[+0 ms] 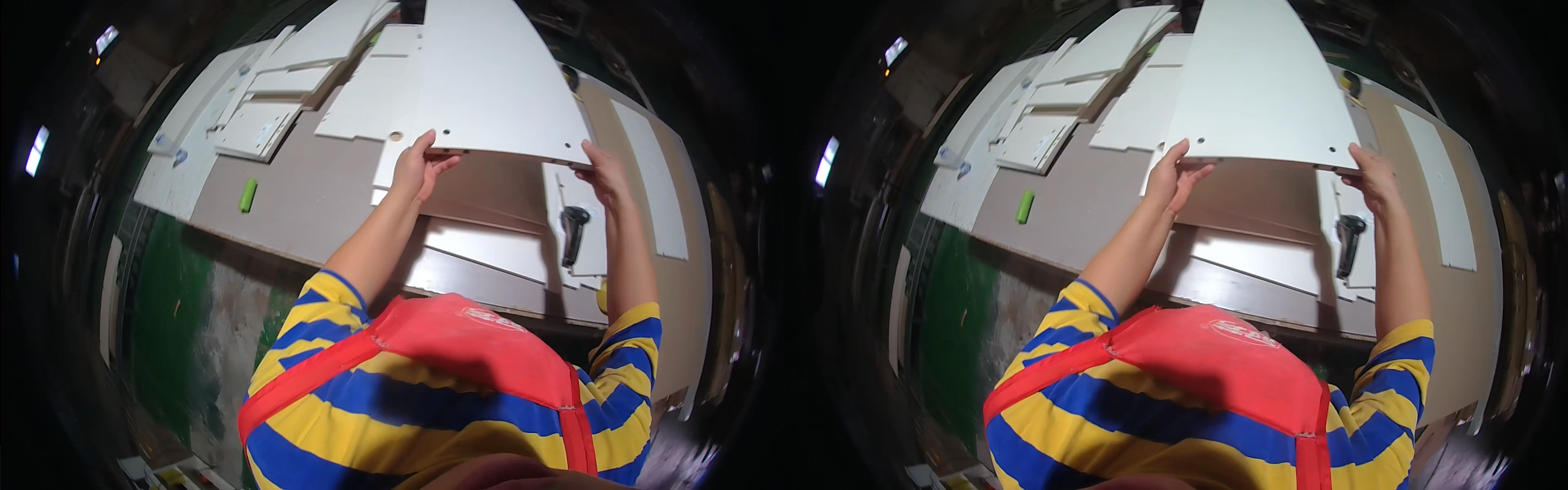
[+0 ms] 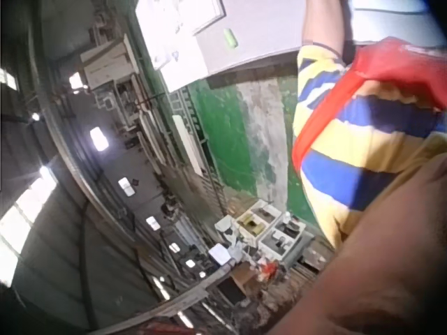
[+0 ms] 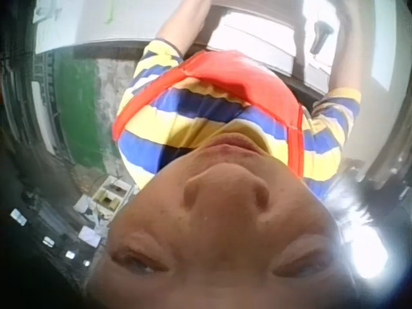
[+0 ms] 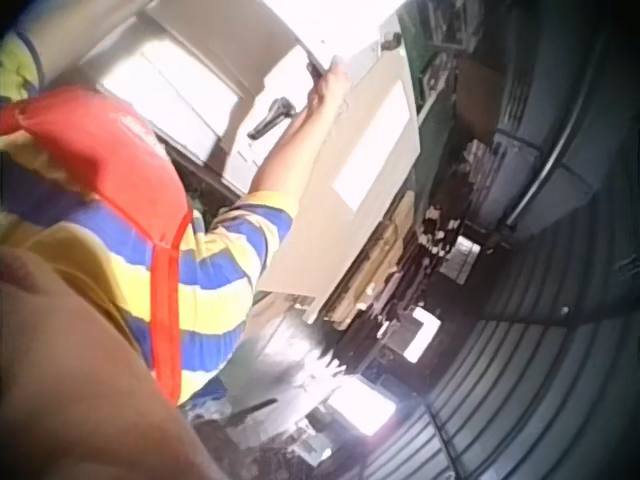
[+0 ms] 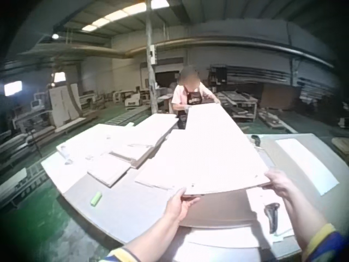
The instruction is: The person tapes a cardboard box, prints a label, and then assembles white flat-pack furniture panels on a workbench. They use a tape dispenser, a computer, and a power drill to join the panels together.
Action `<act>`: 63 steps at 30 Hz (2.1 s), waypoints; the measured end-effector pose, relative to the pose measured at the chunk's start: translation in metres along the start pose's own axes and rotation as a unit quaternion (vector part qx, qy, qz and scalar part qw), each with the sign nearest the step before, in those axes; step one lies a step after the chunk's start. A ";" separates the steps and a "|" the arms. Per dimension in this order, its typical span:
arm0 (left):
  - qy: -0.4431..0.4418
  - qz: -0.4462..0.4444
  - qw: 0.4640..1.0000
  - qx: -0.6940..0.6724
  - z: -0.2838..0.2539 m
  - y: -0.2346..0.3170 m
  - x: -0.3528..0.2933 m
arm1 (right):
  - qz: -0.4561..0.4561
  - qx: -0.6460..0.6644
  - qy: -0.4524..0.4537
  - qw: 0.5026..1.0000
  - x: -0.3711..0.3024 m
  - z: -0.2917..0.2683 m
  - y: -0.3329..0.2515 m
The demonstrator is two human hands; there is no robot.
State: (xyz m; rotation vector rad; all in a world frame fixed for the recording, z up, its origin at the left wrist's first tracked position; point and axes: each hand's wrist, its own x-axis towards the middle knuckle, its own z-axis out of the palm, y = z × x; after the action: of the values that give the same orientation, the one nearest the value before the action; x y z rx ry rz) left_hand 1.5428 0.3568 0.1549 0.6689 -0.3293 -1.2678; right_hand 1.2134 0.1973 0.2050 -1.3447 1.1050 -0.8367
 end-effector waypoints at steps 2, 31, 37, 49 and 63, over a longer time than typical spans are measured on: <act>-0.020 -0.040 0.999 0.012 0.019 -0.033 -0.003 | 0.020 -0.005 0.052 0.998 -0.021 -0.042 0.011; -0.060 -0.100 0.921 0.372 0.302 -0.350 -0.128 | 0.143 0.207 0.039 0.967 -0.171 -0.420 0.237; -0.079 -0.130 0.899 0.410 0.332 -0.371 -0.179 | 0.175 0.226 0.081 0.955 -0.227 -0.428 0.263; -0.206 -0.083 0.813 0.539 0.345 -0.394 -0.226 | -0.033 -0.409 0.058 0.910 -0.306 -0.437 0.296; -0.214 0.066 0.735 0.640 0.429 -0.483 -0.290 | -0.245 -0.243 0.130 0.930 -0.344 -0.436 0.150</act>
State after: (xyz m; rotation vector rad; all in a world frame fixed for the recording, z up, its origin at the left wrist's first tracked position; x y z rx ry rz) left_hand 0.8428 0.4424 0.2195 1.4587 -1.7032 -0.8929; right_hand 0.6774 0.3976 0.1436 -2.0215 1.2517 -1.1786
